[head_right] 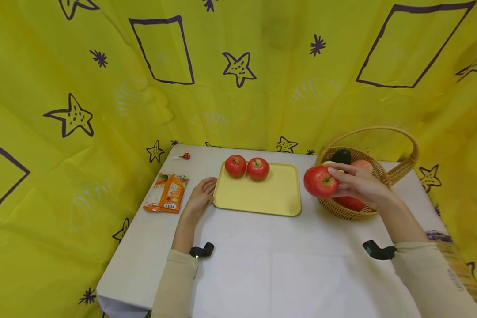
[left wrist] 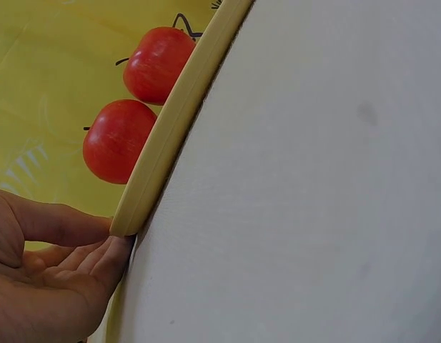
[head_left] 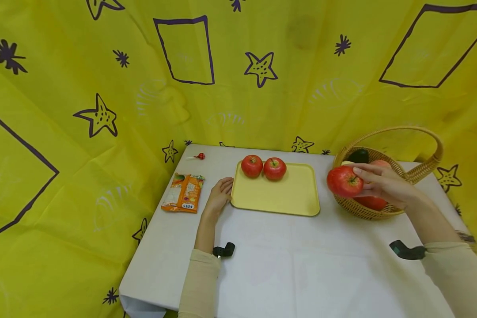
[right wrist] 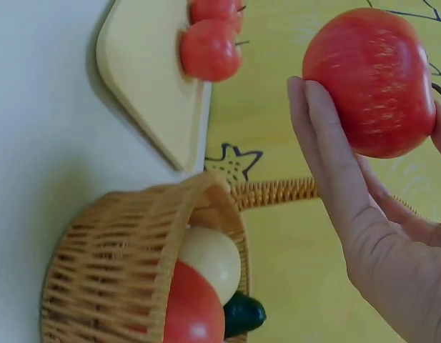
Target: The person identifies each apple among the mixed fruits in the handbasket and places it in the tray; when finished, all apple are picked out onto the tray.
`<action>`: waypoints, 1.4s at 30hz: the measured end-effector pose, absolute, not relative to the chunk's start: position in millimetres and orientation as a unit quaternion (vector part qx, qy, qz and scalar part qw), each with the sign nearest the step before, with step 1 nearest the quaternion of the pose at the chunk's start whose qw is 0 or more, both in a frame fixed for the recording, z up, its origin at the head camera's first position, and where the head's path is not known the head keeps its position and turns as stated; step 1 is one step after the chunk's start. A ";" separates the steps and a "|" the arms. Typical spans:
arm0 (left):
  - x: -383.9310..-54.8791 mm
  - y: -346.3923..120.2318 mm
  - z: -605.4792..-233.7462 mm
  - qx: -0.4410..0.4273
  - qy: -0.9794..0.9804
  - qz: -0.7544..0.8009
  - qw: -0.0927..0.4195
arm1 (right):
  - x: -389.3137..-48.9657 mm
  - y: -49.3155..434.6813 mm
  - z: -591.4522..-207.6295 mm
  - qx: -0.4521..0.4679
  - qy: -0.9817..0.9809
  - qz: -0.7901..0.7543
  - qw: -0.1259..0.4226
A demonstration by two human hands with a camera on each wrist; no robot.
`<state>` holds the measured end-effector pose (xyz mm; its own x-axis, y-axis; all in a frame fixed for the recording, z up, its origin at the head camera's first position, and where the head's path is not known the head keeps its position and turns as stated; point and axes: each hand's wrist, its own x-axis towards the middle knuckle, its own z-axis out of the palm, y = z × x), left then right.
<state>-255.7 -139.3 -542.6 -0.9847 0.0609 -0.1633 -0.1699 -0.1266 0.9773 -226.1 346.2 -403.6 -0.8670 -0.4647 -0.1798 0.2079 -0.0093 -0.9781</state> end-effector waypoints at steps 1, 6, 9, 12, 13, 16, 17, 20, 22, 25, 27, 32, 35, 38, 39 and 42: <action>-255.7 -139.5 -542.8 -0.042 0.656 0.750 0.077 | -226.1 343.3 -403.7 -0.098 0.650 -0.714 0.240; -255.6 -140.5 -544.6 -0.042 0.652 0.752 0.080 | -227.0 329.6 -404.6 -0.096 0.628 -0.731 0.249; -255.9 -141.1 -545.7 -0.038 0.652 0.753 0.080 | -228.5 322.3 -405.9 -0.089 0.637 -0.721 0.256; -256.5 -141.3 -546.3 -0.032 0.650 0.756 0.076 | -230.7 315.4 -407.9 -0.084 0.645 -0.712 0.262; -256.7 -141.3 -546.5 -0.030 0.649 0.756 0.074 | -231.3 312.9 -408.4 -0.085 0.645 -0.712 0.265; -256.9 -141.4 -546.1 -0.029 0.651 0.755 0.071 | -233.3 305.8 -410.5 -0.093 0.637 -0.716 0.269; -256.9 -141.3 -545.8 -0.031 0.652 0.754 0.071 | -234.0 303.5 -411.0 -0.097 0.633 -0.719 0.269; -256.7 -141.2 -544.9 -0.035 0.655 0.751 0.072 | -236.2 297.5 -413.1 -0.116 0.614 -0.733 0.267; -256.5 -141.2 -544.6 -0.038 0.655 0.751 0.074 | -238.0 294.2 -414.9 -0.133 0.600 -0.741 0.269; -256.2 -141.3 -545.1 -0.038 0.654 0.751 0.077 | -241.1 289.4 -418.1 -0.158 0.588 -0.746 0.269; -256.2 -141.1 -545.8 -0.038 0.654 0.752 0.076 | -242.9 286.3 -420.4 -0.168 0.583 -0.748 0.270; -256.7 -140.4 -546.4 -0.036 0.654 0.752 0.072 | -246.1 276.7 -421.7 -0.156 0.600 -0.737 0.271; -257.0 -140.4 -545.5 -0.034 0.655 0.752 0.070 | -247.3 270.5 -420.6 -0.143 0.619 -0.721 0.276; -257.4 -140.6 -544.8 -0.034 0.654 0.752 0.070 | -249.3 264.2 -420.9 -0.139 0.629 -0.712 0.280; -257.4 -140.7 -544.6 -0.034 0.653 0.753 0.071 | -250.0 261.7 -421.2 -0.137 0.632 -0.709 0.280; -257.5 -141.1 -544.5 -0.035 0.652 0.754 0.073 | -252.6 253.9 -422.7 -0.133 0.638 -0.705 0.280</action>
<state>-257.5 -141.1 -544.5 -0.9869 0.0646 -0.1479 -0.1557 -0.1404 0.9778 -252.6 253.9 -422.7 -0.8078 -0.5642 -0.1708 0.2260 -0.0289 -0.9737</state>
